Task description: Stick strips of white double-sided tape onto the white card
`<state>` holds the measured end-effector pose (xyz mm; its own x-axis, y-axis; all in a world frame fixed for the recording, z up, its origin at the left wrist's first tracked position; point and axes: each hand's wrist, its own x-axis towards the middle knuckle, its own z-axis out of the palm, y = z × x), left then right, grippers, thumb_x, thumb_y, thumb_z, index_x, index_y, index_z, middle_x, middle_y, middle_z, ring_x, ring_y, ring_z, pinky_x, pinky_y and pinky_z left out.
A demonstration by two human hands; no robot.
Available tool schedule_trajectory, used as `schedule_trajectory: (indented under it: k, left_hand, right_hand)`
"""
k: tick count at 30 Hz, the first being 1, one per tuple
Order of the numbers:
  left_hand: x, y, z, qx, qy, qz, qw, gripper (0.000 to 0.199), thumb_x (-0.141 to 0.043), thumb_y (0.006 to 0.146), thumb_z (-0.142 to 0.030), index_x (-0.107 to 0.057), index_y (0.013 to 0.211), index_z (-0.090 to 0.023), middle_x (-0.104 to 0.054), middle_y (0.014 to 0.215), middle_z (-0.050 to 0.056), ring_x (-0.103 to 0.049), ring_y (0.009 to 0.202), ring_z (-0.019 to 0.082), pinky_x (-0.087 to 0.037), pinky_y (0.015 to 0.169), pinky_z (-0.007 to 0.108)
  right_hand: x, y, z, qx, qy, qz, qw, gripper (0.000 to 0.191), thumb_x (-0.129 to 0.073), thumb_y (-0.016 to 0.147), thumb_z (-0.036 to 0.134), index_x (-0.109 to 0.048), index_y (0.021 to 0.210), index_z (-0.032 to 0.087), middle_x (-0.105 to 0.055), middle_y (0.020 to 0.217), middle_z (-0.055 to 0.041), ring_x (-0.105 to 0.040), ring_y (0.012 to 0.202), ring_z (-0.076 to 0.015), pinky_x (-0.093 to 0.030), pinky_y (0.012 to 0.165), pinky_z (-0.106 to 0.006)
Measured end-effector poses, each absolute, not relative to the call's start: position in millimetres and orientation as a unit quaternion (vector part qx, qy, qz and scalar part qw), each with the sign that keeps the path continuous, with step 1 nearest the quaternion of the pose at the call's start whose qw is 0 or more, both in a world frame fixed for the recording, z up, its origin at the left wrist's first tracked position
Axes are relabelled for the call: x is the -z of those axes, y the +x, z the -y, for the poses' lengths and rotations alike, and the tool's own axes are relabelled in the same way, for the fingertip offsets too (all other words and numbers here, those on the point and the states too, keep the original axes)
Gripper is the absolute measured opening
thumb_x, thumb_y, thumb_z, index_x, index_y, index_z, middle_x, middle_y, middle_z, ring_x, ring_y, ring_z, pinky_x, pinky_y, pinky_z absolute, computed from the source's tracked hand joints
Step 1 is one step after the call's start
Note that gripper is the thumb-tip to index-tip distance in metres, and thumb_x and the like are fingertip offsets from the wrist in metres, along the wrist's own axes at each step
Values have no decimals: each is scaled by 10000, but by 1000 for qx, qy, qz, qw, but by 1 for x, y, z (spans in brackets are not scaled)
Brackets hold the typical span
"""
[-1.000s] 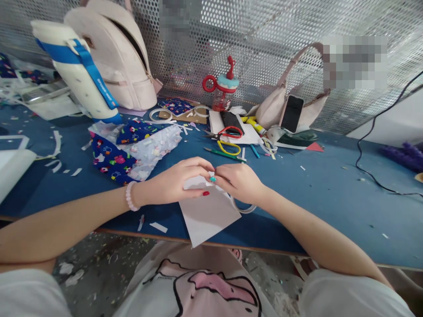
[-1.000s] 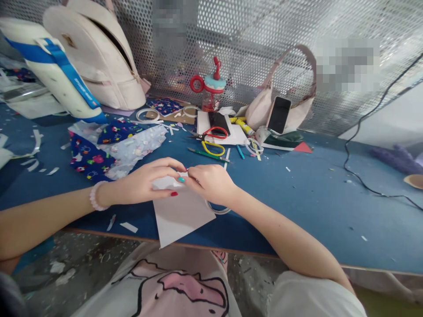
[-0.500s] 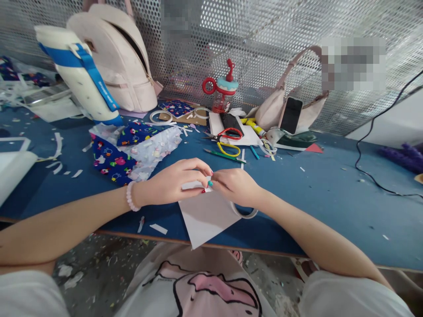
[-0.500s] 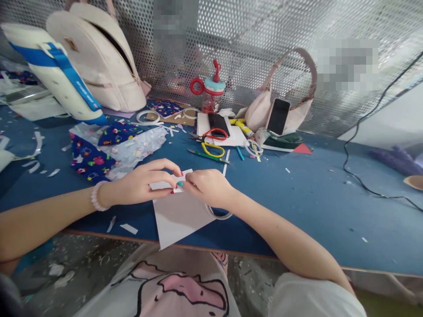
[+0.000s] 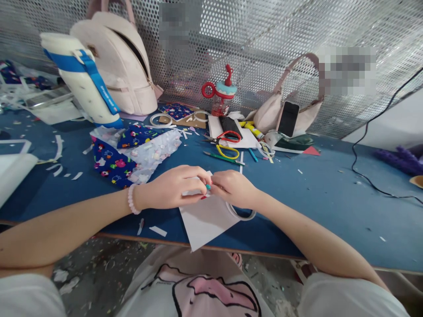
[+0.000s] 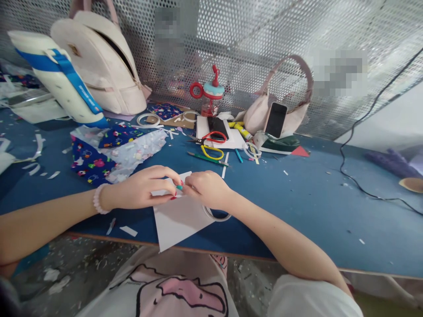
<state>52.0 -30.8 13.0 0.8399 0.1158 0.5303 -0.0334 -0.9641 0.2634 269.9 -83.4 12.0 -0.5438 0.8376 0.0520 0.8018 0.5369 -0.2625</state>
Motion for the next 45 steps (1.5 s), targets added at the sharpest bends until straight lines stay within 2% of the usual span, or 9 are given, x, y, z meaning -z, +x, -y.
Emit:
schedule_trajectory:
  k: [6,10,13,20,28,31,38,45]
  left_hand:
    - [-13,53,30,-290,947,-38,134,109,-509,923,-179,-579,841,-197,-646,1082,77,-620,983,171,-472,877,298]
    - [-14,52,28,-331,928,-80,152,79,-485,893,-153,-526,844,-199,-636,1026,74,-612,960,173,-487,853,315]
    - [-14,51,23,-357,913,-121,158,89,-465,880,-141,-494,825,-205,-620,1001,66,-596,958,178,-493,855,334]
    - [-12,51,17,-383,901,-146,144,83,-474,868,-129,-481,823,-198,-601,969,61,-583,932,182,-484,848,355]
    - [-12,52,13,-383,897,-168,144,104,-455,887,-169,-462,789,-203,-607,950,70,-589,925,183,-491,833,361]
    - [-12,52,11,-372,899,-177,149,101,-454,882,-181,-469,784,-203,-610,941,68,-589,914,183,-492,834,361]
    - [-14,51,9,-380,891,-184,165,108,-471,863,-173,-489,759,-195,-622,932,69,-596,894,187,-486,830,364]
    - [-13,50,5,-386,876,-211,197,118,-454,869,-168,-525,777,-187,-629,945,70,-598,903,193,-477,825,364]
  right_hand:
    - [-12,274,79,-116,-442,880,127,383,-322,989,342,-595,794,156,-570,782,-69,-513,733,-177,-364,682,-288]
    - [-16,277,77,-219,-446,849,180,265,-355,938,230,-595,847,163,-607,856,-63,-550,785,-164,-407,735,-284]
    - [-19,279,75,-286,-461,816,200,189,-412,870,173,-601,873,174,-615,837,-23,-543,743,-137,-413,702,-259]
    - [-15,283,73,-388,-481,755,218,179,-481,869,315,-600,849,182,-555,732,18,-472,634,-114,-388,581,-237]
    - [-16,283,70,-476,-425,731,243,241,-614,804,410,-578,815,172,-571,713,12,-504,631,-106,-424,593,-242]
    - [-15,283,70,-447,-424,745,256,207,-632,789,369,-560,818,178,-567,716,15,-511,633,-106,-436,598,-246]
    - [-10,280,74,-238,-449,792,339,100,-576,808,247,-590,892,196,-515,686,27,-479,619,-109,-449,631,-260]
    - [-9,281,72,-209,-442,807,330,115,-550,827,244,-614,893,176,-541,670,16,-508,607,-112,-448,614,-257]
